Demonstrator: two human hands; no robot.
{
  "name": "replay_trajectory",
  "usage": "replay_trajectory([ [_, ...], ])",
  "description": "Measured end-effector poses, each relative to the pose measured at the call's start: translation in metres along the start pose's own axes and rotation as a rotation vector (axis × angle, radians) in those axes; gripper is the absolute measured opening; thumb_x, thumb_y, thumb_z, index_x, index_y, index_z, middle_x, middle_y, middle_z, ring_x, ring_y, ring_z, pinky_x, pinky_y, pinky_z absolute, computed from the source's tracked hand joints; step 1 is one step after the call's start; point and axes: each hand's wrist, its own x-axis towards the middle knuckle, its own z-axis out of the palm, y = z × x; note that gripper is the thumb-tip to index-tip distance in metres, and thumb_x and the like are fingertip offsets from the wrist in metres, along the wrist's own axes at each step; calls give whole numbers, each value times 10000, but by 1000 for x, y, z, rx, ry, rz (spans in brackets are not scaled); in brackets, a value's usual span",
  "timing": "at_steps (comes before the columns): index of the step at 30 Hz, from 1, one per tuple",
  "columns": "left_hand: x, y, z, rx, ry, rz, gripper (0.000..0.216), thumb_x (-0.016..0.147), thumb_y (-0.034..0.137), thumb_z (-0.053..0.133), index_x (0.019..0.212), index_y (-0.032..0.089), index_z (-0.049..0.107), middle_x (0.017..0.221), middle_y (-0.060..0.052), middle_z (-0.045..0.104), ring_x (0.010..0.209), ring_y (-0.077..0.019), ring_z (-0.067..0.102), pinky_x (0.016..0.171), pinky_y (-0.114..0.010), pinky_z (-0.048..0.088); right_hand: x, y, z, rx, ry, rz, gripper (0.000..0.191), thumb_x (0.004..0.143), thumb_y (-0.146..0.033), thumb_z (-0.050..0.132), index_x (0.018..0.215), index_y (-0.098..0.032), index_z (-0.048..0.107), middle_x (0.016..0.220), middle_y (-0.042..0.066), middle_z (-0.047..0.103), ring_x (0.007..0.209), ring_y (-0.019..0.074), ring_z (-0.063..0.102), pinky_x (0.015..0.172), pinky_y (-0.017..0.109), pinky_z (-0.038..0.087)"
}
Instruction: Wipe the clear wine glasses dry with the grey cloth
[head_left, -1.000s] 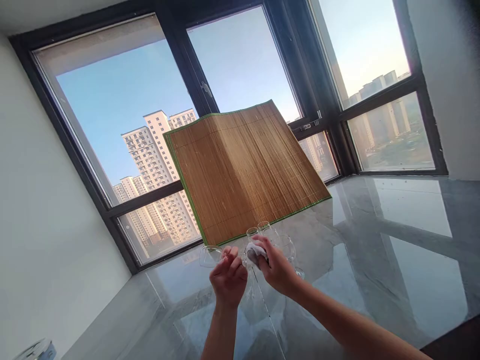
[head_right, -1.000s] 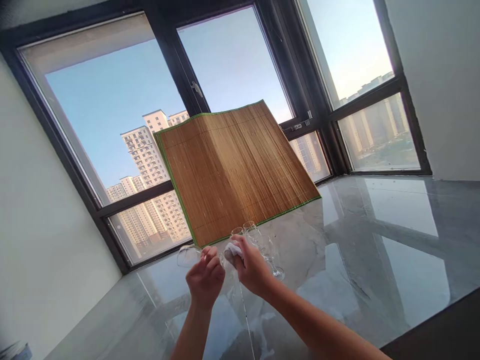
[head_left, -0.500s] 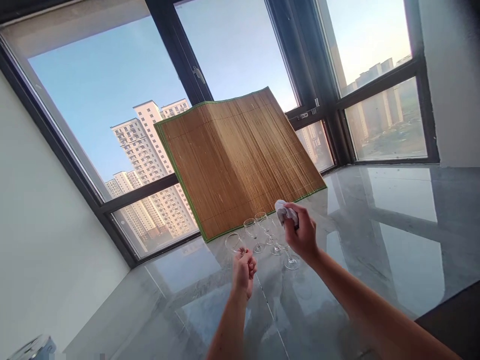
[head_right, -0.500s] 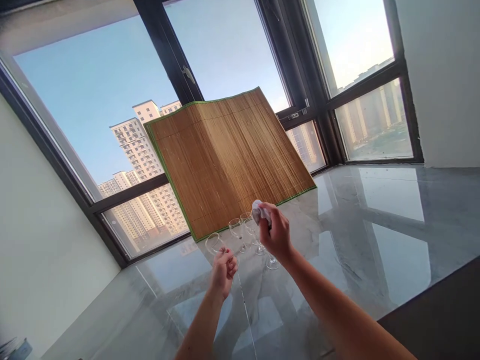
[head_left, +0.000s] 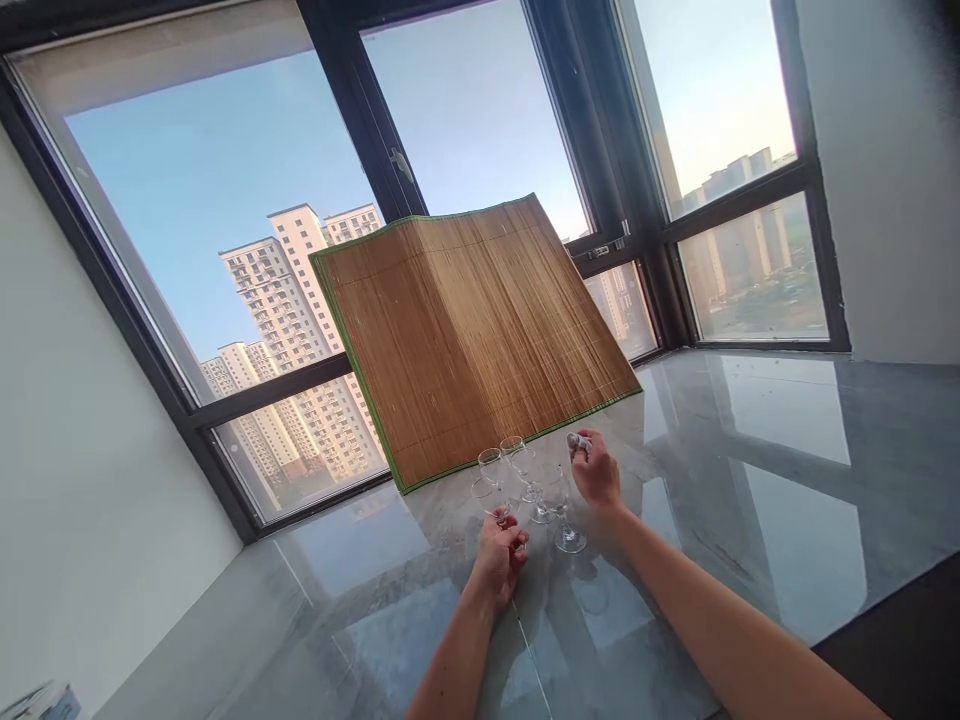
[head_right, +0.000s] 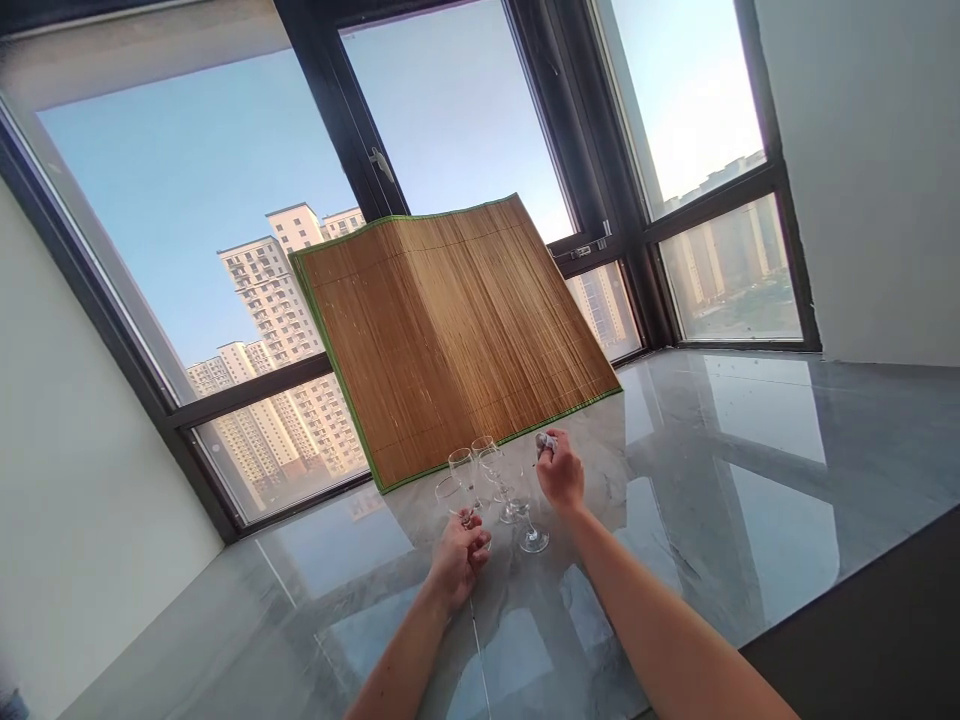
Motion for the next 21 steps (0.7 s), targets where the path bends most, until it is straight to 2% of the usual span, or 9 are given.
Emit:
replay_trajectory([
  [5,3,0,7,89,-37,-30,613,650,75,682,1177,240,415,1144,-49,505,655,-59,600,434,-143,370,1,1,2,-4,-48,90,307,874,-191,432,1142,-184,581,851,47,658,681,161,534,611,252,294],
  [8,0,2,8,139,-29,-29,699,637,102,717,1247,261,416,1366,-90,432,776,-92,648,433,-137,361,0,-1,1,-3,-90,97,315,887,-207,403,1152,-181,571,877,58,665,720,176,545,629,263,308],
  [11,-3,4,6,174,9,-21,759,641,166,747,1308,286,403,1472,-91,381,891,-136,666,430,-137,348,0,-1,1,1,-95,97,326,882,-199,390,1155,-191,568,889,62,669,742,190,550,640,270,320],
  [14,-5,10,-3,325,120,-39,772,650,180,726,1344,274,402,1445,-107,439,872,-147,665,450,-155,368,1,1,2,1,-87,105,335,868,-182,398,1156,-203,568,879,58,667,744,193,551,647,271,325],
  [16,-3,17,-14,577,229,-31,723,643,137,690,1316,238,446,1372,-117,507,827,-155,657,486,-184,398,1,3,2,-5,-81,114,327,864,-171,407,1146,-203,571,871,55,667,737,189,552,647,267,319],
  [19,0,34,-35,1047,323,128,482,657,71,631,1127,160,571,1125,-101,631,868,-182,631,636,-227,441,2,8,3,-27,-72,124,309,870,-171,413,1134,-201,571,874,56,669,733,181,556,640,261,302],
  [21,1,44,-47,1262,352,257,317,713,73,570,1015,160,604,961,-62,657,877,-183,611,733,-250,430,3,11,4,-44,-71,127,301,876,-178,414,1132,-202,570,880,59,669,736,179,557,633,258,292],
])
